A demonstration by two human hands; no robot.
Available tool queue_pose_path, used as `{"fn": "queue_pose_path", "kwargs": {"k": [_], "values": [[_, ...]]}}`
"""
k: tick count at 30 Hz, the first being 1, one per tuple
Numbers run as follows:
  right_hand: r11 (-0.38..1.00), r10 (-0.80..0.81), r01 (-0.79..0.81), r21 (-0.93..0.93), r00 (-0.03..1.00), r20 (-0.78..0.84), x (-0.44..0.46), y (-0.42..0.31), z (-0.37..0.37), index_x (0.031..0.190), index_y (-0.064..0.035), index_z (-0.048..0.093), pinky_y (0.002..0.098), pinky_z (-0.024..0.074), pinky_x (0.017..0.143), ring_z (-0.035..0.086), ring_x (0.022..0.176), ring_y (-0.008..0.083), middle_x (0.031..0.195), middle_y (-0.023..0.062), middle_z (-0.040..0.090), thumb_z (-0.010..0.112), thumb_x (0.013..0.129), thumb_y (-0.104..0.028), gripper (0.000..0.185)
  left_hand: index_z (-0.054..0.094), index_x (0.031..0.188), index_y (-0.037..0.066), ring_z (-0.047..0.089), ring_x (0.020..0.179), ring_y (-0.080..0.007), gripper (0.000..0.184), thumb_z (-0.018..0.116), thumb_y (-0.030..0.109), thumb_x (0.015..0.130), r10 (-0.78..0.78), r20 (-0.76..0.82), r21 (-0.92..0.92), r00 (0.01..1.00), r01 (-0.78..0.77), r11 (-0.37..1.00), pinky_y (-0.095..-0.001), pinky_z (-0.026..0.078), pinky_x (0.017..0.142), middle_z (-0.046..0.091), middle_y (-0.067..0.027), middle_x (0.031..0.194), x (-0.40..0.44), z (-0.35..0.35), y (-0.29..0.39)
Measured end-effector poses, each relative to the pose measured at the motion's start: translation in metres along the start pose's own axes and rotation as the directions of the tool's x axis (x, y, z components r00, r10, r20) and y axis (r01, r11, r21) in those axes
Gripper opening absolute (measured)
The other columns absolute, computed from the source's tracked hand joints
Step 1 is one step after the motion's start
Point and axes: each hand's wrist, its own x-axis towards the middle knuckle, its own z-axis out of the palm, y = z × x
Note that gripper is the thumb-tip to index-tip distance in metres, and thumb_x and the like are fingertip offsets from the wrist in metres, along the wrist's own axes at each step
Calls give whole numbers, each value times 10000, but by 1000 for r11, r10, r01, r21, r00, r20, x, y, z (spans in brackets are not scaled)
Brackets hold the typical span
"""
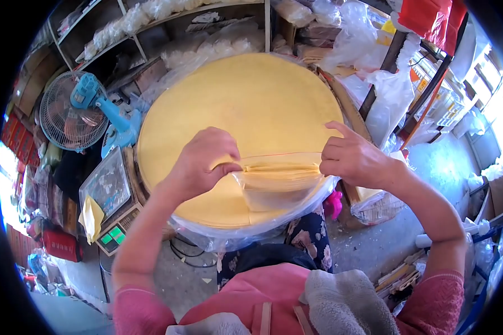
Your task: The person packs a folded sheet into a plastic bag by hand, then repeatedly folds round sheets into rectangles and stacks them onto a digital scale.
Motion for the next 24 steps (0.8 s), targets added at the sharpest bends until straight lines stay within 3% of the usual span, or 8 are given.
{"fn": "queue_pose_path", "kwargs": {"k": [1,2,4,8,11,16,19,24], "values": [[1000,12,-12,1,999,-36,-3,0,3,743,-84,563,504,334,1036,557,748,183,691,30,475,611,690,22,128,588,1052,69,556,1062,-219,477,805,202,649,-145,-161,-166,976,118,979,-338,406,949,600,-50,1062,-8,10,-1],[1000,26,-26,3,997,-70,-5,-1,6,742,-83,561,504,339,1030,552,743,184,689,29,469,614,682,22,132,502,1221,40,499,1159,-229,746,858,239,596,-205,-135,-275,969,162,948,-334,355,1023,556,-74,1177,-12,24,-1],[999,54,-54,7,992,-110,-7,-6,4,770,-82,577,503,360,1007,560,758,183,717,28,496,621,669,13,146,478,1257,55,475,1184,-207,770,861,189,603,-309,-140,-657,941,145,740,-339,334,1040,532,-81,1235,-31,73,-16],[977,208,-181,116,931,-301,-21,-8,14,834,-68,597,450,410,937,579,835,223,822,49,579,635,697,-36,145,526,1212,41,499,1134,-189,661,846,150,643,-557,59,-722,828,421,549,-326,380,1001,533,-71,1219,-40,97,-8],[681,683,-461,569,681,-266,-26,-13,17,896,-33,624,379,453,852,589,870,252,884,74,615,693,726,-93,193,570,1153,20,529,1067,-171,566,831,115,659,-596,8,-716,803,421,557,-296,445,914,549,-63,1178,-35,102,1],[651,621,-431,625,775,-113,-37,-10,43,858,-15,628,353,469,745,590,821,268,839,101,618,716,761,-145,185,593,1099,-6,578,929,-141,484,811,79,675,-607,-84,-766,790,338,547,-238,534,691,574,-78,1117,-39,114,-2],[609,656,-462,645,750,-82,-36,-12,45,832,-17,626,350,470,719,589,812,266,824,109,613,699,774,-144,158,577,1117,10,569,942,-138,463,778,14,700,-614,5,-850,790,327,414,-248,516,747,579,-57,1095,-40,113,-2],[632,669,-470,616,732,-128,-35,-16,54,814,-18,612,359,465,690,583,799,278,789,115,593,661,788,-109,106,577,1113,-6,578,911,-135,433,763,24,724,-639,-35,-863,768,300,407,-238,515,719,604,-59,1061,-42,117,2]]}}
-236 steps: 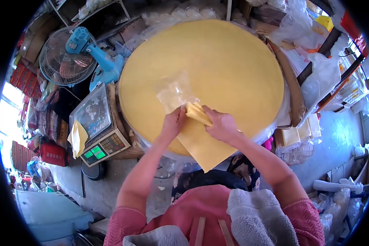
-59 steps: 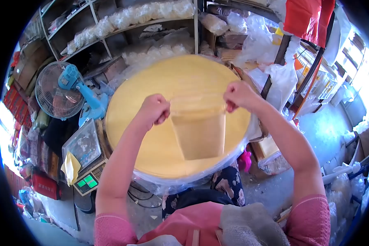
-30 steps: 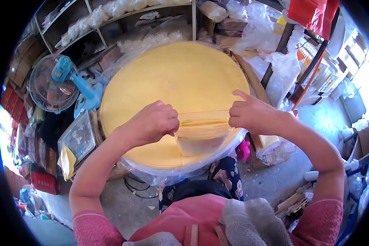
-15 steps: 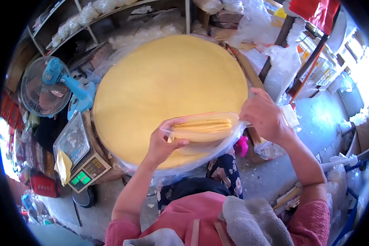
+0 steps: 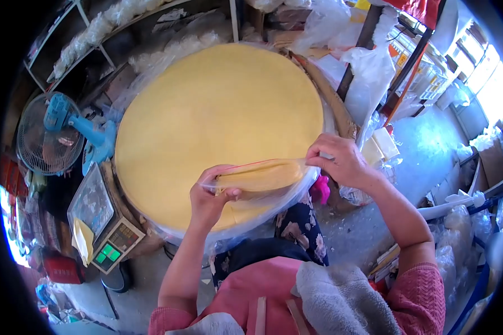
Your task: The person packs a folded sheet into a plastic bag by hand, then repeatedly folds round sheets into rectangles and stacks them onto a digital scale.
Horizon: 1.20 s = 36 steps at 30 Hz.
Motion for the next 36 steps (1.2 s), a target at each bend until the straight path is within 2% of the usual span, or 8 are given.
{"fn": "queue_pose_path", "kwargs": {"k": [7,13,16,19,22,28,29,36], "values": [[997,-64,61,-52,996,-59,3,-3,4,770,-26,579,365,443,669,546,757,286,745,106,559,642,765,-57,70,568,1189,-17,564,1058,-181,479,742,161,779,110,82,69,990,-116,991,-305,450,923,570,-109,1217,2,-10,-8],[986,-159,157,-47,986,-43,6,4,11,773,-25,580,391,433,677,532,763,297,744,101,559,651,755,-78,91,586,1171,-24,521,1142,-199,431,712,112,782,54,64,69,996,-58,996,-318,433,942,594,-109,1191,-3,-8,3],[949,-301,288,-127,948,-102,6,24,21,781,-40,600,404,433,680,533,768,309,743,105,559,653,760,-119,97,616,1148,0,523,1143,-192,376,667,-3,775,87,71,122,994,-95,988,-307,413,968,579,-116,1233,-3,-15,-4],[983,-185,180,-45,972,-146,7,8,22,761,-63,611,408,426,713,540,794,324,753,115,564,646,764,-207,148,629,1109,-22,543,1126,-232,387,665,-48,724,124,10,213,992,-123,969,-347,438,957,594,-149,1197,-4,-12,-10],[942,-329,323,-94,942,-61,9,17,24,748,-71,594,406,417,763,541,825,290,775,86,566,654,771,-240,181,632,1080,-46,560,1099,-231,374,634,-70,707,139,-36,160,990,-132,978,-346,434,960,614,-160,1145,-4,-6,-12],[941,-338,335,-51,931,-140,10,-3,25,744,-74,547,379,380,811,513,825,268,772,60,525,619,807,-185,147,627,1074,-64,573,1073,-223,385,616,-58,689,61,-109,131,992,-47,990,-342,423,969,622,-158,1127,-6,-3,-9],[949,-316,314,-37,947,-55,10,-3,25,767,-77,553,377,375,825,512,855,257,791,56,538,625,802,-191,139,628,1071,-64,573,1075,-226,383,612,-59,689,83,-100,139,992,-68,988,-344,422,970,622,-159,1127,-6,-2,-8],[950,-303,291,-112,946,-112,16,-1,38,730,-88,566,380,383,790,531,840,254,776,54,564,640,754,-180,120,632,1053,-78,561,1096,-240,364,612,-70,690,110,-105,130,988,-96,987,-351,415,977,615,-171,1141,-6,-6,-17]]}}
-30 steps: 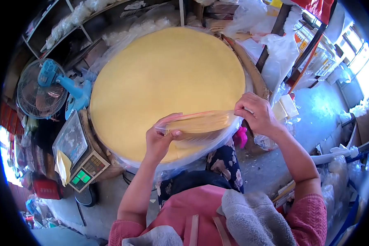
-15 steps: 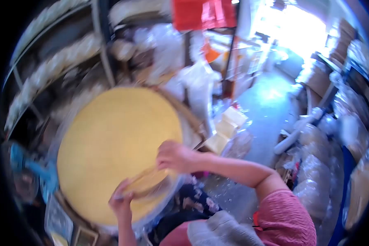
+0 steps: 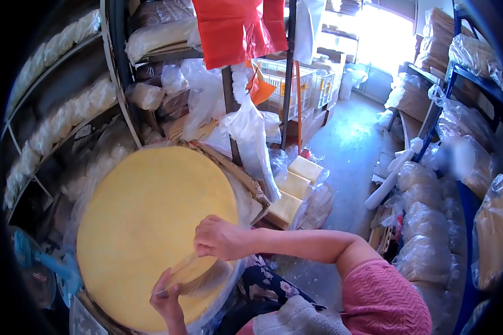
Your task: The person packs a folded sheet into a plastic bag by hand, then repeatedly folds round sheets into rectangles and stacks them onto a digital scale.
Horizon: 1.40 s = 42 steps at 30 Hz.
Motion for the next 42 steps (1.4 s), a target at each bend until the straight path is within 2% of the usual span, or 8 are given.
{"fn": "queue_pose_path", "kwargs": {"k": [5,24,27,30,32,33,35,42], "values": [[994,112,-112,-9,992,56,-6,4,-2,716,-90,560,382,373,773,526,840,252,764,54,560,641,756,-210,150,624,1069,-85,558,1101,-242,375,616,-87,693,44,1,67,999,-44,997,-354,408,984,608,-176,1155,-4,13,18],[990,5,-2,-143,1000,22,7,-9,11,757,-81,605,395,343,847,536,873,254,811,74,586,637,753,-188,112,626,1083,-60,565,1092,-225,356,693,27,745,17,-17,118,1000,-15,993,-329,432,956,610,-163,1164,-5,9,12],[999,23,-22,-39,1000,3,9,-14,12,759,-71,604,402,349,848,538,883,264,799,81,582,630,756,-193,125,623,1084,-66,573,1081,-224,355,688,12,743,-10,-14,81,1000,11,997,-327,437,952,612,-160,1161,-4,10,15],[984,-19,28,-177,999,51,10,-12,20,758,-72,600,418,358,848,548,876,270,778,83,574,619,760,-198,127,625,1096,-54,594,1010,-194,379,719,95,760,69,-11,111,998,-67,992,-305,461,894,628,-129,1114,-4,13,15],[979,-14,33,-199,995,95,14,-13,15,765,-76,596,425,363,849,555,871,272,769,83,570,612,763,-198,123,632,1093,-45,595,1015,-207,365,709,71,755,14,-23,34,1000,-13,999,-315,455,909,624,-143,1128,-5,12,12],[979,-22,45,-197,993,119,15,-12,15,769,-79,594,429,365,850,558,868,274,764,83,568,609,765,-199,121,633,1091,-43,593,1007,-175,350,644,-73,743,-11,-30,51,999,13,999,-287,488,858,634,-119,1123,-5,10,9],[999,9,-7,-39,998,61,20,-14,18,770,-82,582,428,369,848,559,851,282,768,90,568,610,767,-192,114,639,1111,-13,583,972,-132,393,686,-64,723,-22,-45,87,999,26,996,-252,469,847,644,-70,1093,-3,12,18],[999,13,-7,-44,990,140,34,-24,20,774,-67,583,402,371,837,547,836,283,788,92,573,625,769,-138,83,632,1118,-9,595,915,-101,357,698,-23,768,-56,-27,-70,998,54,996,-228,482,806,651,-67,1065,-5,13,20]]}}
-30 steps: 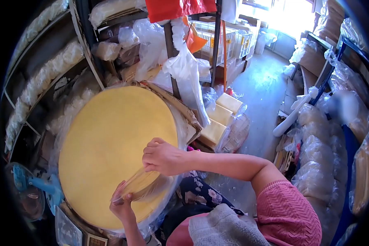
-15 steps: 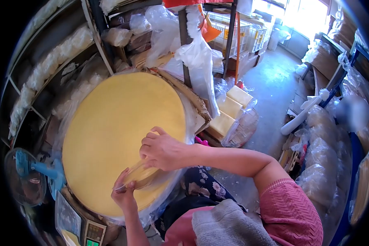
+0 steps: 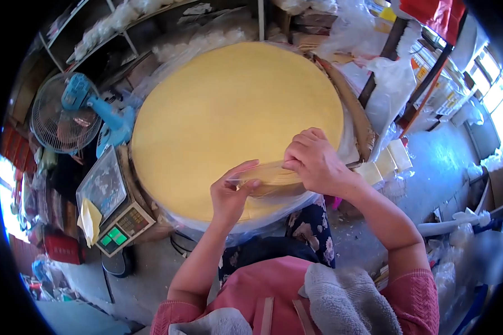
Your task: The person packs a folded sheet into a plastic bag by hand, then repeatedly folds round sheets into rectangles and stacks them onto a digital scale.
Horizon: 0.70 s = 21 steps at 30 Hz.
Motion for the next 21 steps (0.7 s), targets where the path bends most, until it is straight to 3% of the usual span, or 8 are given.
{"fn": "queue_pose_path", "kwargs": {"k": [2,5,21], "values": [[999,-15,18,45,998,-62,1,-2,2,766,-51,570,393,376,808,529,785,288,762,90,551,633,770,-127,99,627,1124,-14,595,909,-97,362,705,-14,771,11,4,-37,1000,-11,999,-224,486,798,651,-67,1064,1,0,-1],[999,8,-8,39,1000,6,4,-6,7,754,-67,563,405,377,820,543,801,288,766,85,569,634,757,-127,93,621,1135,-14,595,904,-91,379,713,-14,768,-100,-12,-59,995,99,993,-226,492,794,651,-68,1064,0,1,1],[995,-21,24,92,999,-35,19,-17,13,756,-47,570,387,400,788,538,767,299,740,102,552,659,744,-101,104,608,1145,-2,598,872,-79,384,712,-12,775,-88,-3,-70,996,88,994,-209,502,743,655,-61,1033,-3,2,9]]}}
